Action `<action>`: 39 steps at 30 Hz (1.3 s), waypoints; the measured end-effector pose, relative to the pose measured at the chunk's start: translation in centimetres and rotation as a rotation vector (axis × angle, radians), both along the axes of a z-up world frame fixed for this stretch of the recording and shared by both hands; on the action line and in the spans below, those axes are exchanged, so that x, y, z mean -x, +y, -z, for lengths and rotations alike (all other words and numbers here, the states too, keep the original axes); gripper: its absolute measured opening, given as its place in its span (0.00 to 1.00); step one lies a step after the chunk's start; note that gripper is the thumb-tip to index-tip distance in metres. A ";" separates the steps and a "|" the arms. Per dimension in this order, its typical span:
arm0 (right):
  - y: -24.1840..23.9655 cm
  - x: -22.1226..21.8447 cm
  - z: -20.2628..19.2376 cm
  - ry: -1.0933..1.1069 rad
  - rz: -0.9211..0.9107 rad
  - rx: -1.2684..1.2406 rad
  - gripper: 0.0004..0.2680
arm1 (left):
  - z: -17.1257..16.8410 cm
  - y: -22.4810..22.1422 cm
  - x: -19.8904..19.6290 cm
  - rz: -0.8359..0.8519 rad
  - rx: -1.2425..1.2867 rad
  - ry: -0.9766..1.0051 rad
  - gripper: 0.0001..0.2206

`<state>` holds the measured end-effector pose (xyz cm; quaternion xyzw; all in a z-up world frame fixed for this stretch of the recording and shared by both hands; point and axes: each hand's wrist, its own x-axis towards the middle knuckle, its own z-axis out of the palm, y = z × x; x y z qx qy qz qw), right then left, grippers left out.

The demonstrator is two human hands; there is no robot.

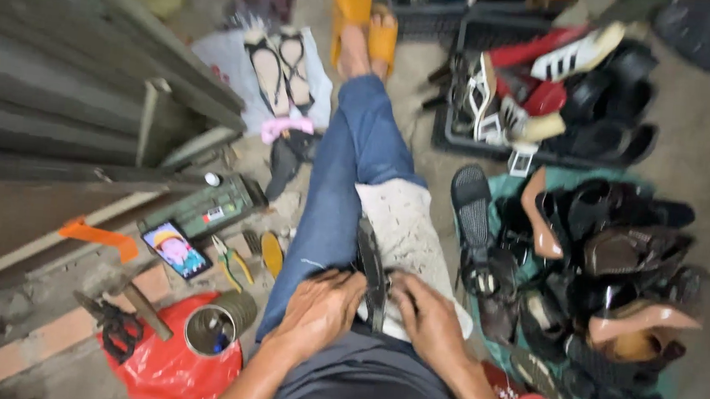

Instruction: Hand-stitching the sole of a black shoe using a needle and thread in a repair shop.

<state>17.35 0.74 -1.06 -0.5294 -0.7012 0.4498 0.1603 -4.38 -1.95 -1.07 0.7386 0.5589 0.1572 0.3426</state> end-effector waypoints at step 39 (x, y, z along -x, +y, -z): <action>-3.5 0.0 -4.4 -0.290 -0.075 0.274 0.18 | 3.3 -1.4 -0.6 -0.340 0.084 0.338 0.14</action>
